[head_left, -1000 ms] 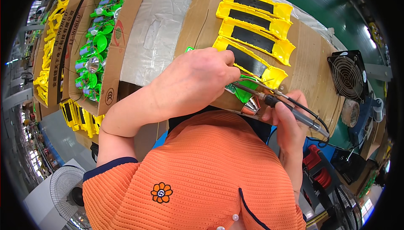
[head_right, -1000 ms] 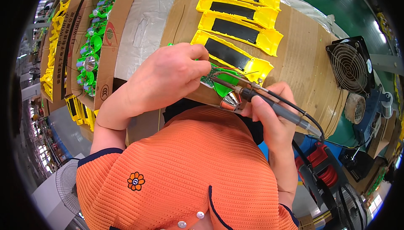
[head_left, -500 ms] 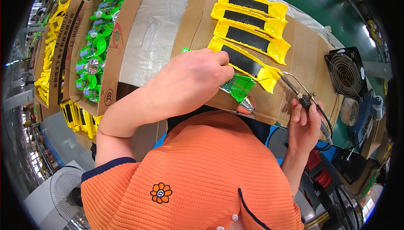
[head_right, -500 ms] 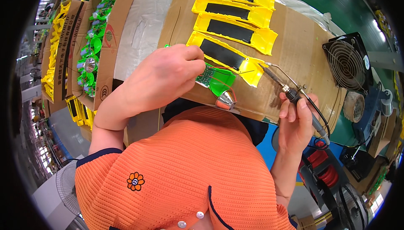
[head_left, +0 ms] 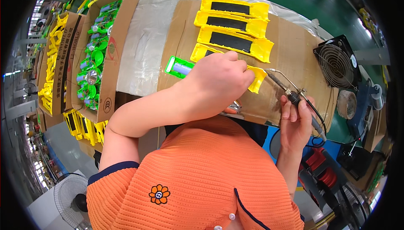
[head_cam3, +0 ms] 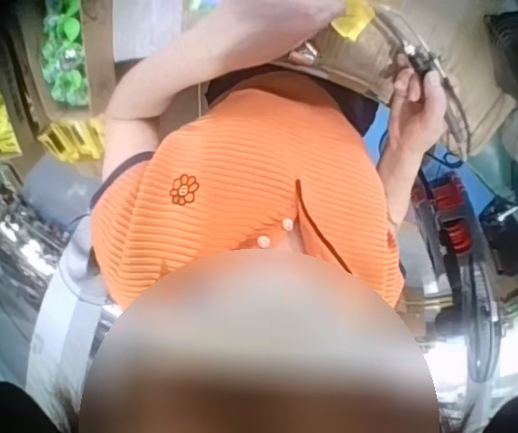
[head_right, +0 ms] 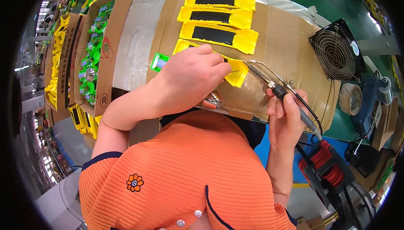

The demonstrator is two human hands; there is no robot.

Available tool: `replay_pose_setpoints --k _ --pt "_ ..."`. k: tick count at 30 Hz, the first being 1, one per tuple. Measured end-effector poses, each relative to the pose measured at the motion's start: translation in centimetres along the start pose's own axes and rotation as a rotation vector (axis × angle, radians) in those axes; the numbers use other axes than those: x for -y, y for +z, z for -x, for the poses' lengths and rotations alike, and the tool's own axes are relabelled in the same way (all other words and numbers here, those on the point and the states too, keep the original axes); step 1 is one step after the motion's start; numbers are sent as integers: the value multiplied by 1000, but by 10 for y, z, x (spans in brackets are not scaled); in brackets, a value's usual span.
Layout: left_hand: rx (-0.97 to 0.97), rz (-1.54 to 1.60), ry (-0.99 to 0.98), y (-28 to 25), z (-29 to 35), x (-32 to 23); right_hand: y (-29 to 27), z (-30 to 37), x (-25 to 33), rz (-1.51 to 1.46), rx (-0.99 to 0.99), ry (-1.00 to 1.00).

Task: The recorder is soldering electrical wires and components onto small circuit boards for LED light assemblies on a factory line.

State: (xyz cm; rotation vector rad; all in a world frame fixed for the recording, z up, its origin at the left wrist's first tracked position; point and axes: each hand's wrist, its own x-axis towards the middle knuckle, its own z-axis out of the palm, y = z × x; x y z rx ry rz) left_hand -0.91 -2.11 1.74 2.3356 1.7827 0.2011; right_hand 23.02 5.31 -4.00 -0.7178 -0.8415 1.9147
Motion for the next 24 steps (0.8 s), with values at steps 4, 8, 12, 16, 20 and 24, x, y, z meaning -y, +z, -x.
replay_pose_setpoints --k 4,8,12,16,20,24 --pt "-79 28 40 7 -3 5 -2 0 0 -28 3 -9" --pt "-300 276 -107 3 6 9 -1 -2 4 -13 31 -1" --pt "-489 298 -335 -1 25 20 9 -6 7 24 115 11" --pt "-558 172 -433 9 38 33 23 -20 5 121 197 33" --pt "-554 464 -592 6 42 28 36 -33 -5 132 243 37" --pt "-480 409 -613 8 36 35 31 -40 -12 121 249 48"
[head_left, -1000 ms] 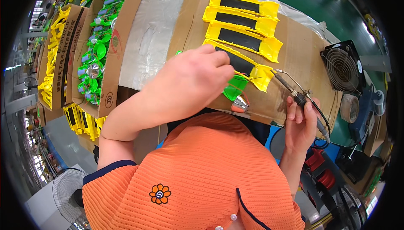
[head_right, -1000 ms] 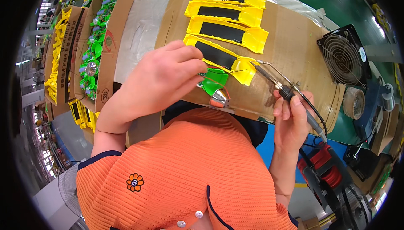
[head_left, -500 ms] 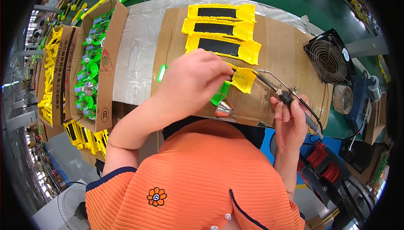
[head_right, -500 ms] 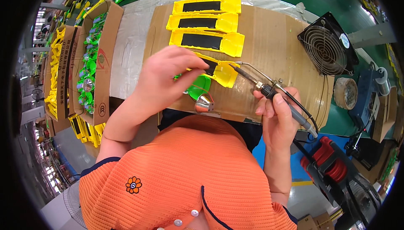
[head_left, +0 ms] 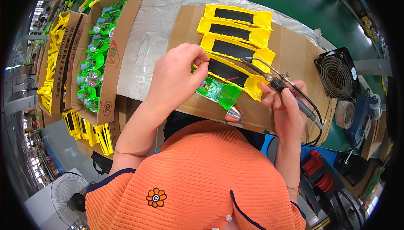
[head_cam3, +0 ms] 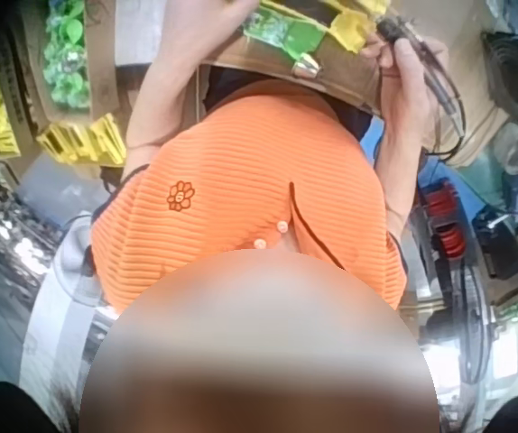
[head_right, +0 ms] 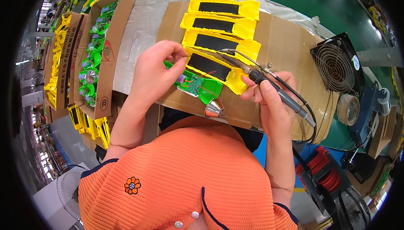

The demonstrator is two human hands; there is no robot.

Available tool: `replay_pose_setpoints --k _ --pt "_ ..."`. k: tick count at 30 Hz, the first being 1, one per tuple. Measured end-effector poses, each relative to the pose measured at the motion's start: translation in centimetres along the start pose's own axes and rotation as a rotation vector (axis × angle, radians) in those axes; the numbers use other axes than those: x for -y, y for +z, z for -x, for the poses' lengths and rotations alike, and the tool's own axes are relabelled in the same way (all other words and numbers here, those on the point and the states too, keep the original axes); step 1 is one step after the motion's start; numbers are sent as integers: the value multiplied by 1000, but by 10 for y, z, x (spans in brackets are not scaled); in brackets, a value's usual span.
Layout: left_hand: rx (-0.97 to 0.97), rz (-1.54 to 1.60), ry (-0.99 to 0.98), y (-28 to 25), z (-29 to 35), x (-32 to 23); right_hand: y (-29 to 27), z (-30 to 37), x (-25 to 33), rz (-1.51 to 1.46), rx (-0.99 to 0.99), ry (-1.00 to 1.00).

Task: The recorder is soldering electrical wires and components onto small circuit boards for LED light assemblies on a factory line.

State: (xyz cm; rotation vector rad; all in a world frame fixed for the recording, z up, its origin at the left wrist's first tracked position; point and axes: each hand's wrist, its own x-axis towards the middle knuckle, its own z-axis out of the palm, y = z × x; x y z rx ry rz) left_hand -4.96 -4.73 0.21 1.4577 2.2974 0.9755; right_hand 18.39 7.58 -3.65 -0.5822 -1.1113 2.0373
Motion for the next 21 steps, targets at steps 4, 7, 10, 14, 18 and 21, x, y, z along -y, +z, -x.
replay_pose_setpoints --k 4,7,10,14,18,21 --pt "152 76 24 1 -5 -2 -3 2 8 62 -11 87" --pt "248 103 126 8 -7 -2 -8 10 15 145 -58 121" --pt "322 53 276 13 -16 3 -10 14 21 162 -58 149" --pt "398 17 363 13 -27 6 -4 13 25 230 -90 246" --pt "414 14 389 14 -30 5 -2 12 23 229 -107 271" --pt "439 -19 388 13 -32 4 -2 11 24 254 -66 302"
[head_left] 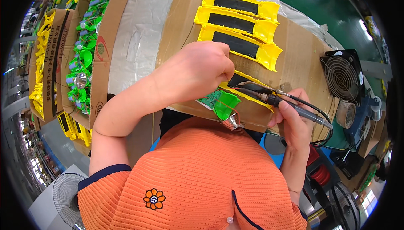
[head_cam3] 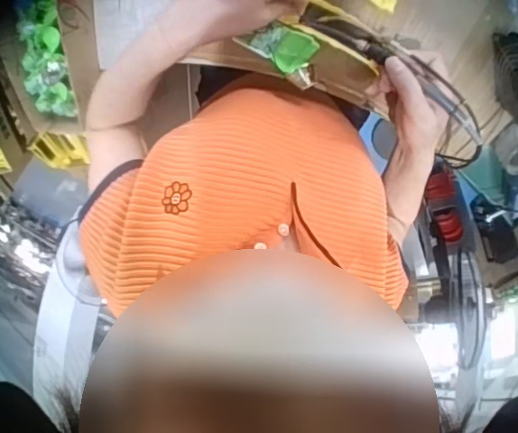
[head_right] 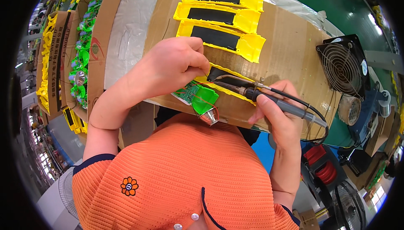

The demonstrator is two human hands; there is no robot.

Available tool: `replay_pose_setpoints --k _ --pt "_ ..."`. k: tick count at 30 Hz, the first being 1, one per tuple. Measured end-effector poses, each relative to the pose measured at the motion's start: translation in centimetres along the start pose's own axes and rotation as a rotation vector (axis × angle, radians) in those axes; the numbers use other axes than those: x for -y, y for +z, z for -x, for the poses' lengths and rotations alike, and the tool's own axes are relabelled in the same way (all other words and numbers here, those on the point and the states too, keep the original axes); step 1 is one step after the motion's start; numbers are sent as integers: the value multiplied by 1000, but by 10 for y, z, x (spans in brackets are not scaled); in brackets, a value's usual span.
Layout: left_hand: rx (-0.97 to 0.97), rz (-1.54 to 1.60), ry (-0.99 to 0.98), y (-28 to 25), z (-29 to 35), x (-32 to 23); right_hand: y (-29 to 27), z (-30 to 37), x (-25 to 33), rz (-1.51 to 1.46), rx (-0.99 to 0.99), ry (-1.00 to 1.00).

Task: The recorder is soldering electrical wires and components onto small circuit boards for LED light assemblies on a factory line.

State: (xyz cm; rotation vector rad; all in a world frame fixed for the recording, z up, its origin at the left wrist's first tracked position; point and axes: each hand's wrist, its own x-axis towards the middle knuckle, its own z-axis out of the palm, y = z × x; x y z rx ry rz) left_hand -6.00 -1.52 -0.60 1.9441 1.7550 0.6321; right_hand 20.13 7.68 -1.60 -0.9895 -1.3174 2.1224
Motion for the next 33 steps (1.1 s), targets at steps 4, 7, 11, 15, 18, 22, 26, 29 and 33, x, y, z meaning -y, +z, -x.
replay_pose_setpoints --k 4,7,11,15,18,22,26,29,33 --pt "18 -14 -5 0 -1 -1 3 -1 2 68 -1 34" --pt "21 -39 -12 0 -1 -2 4 -1 2 89 -10 42" --pt "29 -66 -7 1 -2 -2 4 -2 3 96 -16 59" --pt "38 -88 -11 1 -2 -3 4 -3 4 90 -9 58" --pt "43 -103 -13 1 -3 -4 5 -4 5 94 -17 71" --pt "49 -114 -6 0 -4 -5 4 -4 4 85 -14 51" --pt "67 -127 -2 -1 -5 -5 0 -2 -1 8 -6 -10" --pt "78 -142 -2 -1 -4 -4 -3 -1 -2 5 1 -30" --pt "100 -181 2 -1 -5 -5 -8 3 -3 -20 -7 -48"
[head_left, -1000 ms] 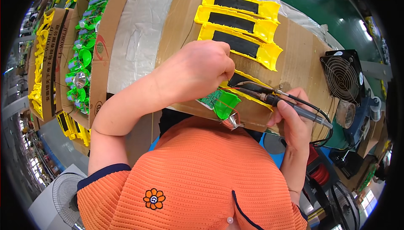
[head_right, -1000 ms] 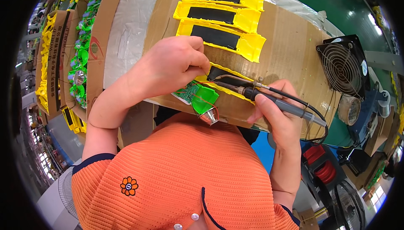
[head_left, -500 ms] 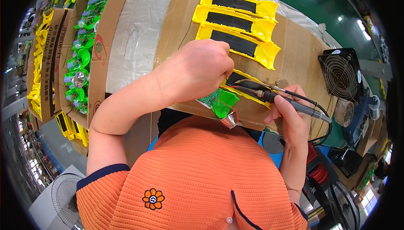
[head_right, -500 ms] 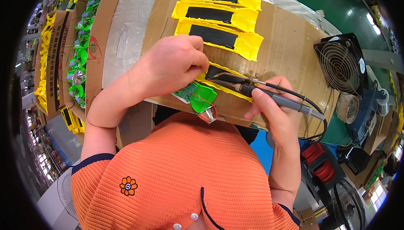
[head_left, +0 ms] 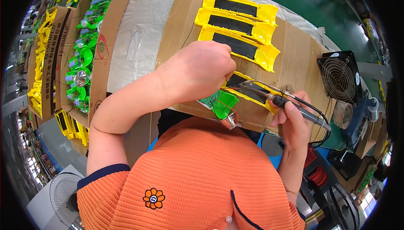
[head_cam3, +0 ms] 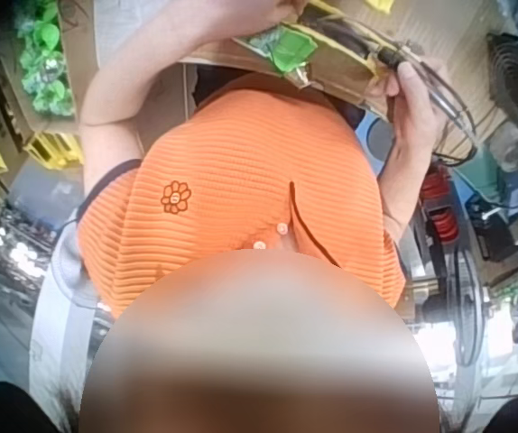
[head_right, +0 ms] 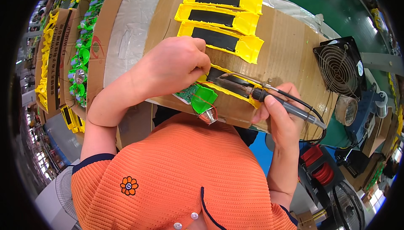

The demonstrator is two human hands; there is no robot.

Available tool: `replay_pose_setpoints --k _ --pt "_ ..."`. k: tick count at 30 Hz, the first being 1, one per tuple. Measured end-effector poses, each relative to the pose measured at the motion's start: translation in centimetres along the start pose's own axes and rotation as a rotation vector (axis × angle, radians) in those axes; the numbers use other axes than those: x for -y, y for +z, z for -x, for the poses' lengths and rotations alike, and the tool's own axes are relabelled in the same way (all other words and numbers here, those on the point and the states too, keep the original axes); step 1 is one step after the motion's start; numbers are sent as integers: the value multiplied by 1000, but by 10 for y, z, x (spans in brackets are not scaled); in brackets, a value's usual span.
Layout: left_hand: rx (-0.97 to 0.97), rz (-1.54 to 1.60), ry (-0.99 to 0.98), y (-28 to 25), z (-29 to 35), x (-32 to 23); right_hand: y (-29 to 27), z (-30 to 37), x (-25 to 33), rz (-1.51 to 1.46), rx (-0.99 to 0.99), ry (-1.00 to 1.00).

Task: The recorder is soldering electrical wires and components onto small circuit boards for LED light assemblies on a factory line.

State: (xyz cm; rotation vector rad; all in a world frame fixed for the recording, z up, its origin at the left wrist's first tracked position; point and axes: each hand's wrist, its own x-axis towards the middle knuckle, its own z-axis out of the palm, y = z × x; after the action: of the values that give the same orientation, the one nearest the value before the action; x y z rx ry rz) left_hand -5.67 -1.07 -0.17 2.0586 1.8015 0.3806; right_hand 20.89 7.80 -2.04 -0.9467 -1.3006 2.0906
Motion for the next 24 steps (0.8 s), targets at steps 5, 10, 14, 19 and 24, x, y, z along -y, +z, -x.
replay_pose_setpoints --k 5,10,14,19,24 --pt "62 -82 -7 -6 -1 -4 -13 9 -7 -44 -38 -128" --pt "45 -208 25 -8 -1 -7 -16 16 -7 -70 -101 -139" --pt "39 -224 62 -10 0 -8 -16 20 -9 -87 -110 -144" --pt "17 -213 76 -14 7 -10 -12 22 -10 -118 -115 -152" --pt "-195 -12 141 -16 20 -14 -9 26 -13 -150 -135 -173"
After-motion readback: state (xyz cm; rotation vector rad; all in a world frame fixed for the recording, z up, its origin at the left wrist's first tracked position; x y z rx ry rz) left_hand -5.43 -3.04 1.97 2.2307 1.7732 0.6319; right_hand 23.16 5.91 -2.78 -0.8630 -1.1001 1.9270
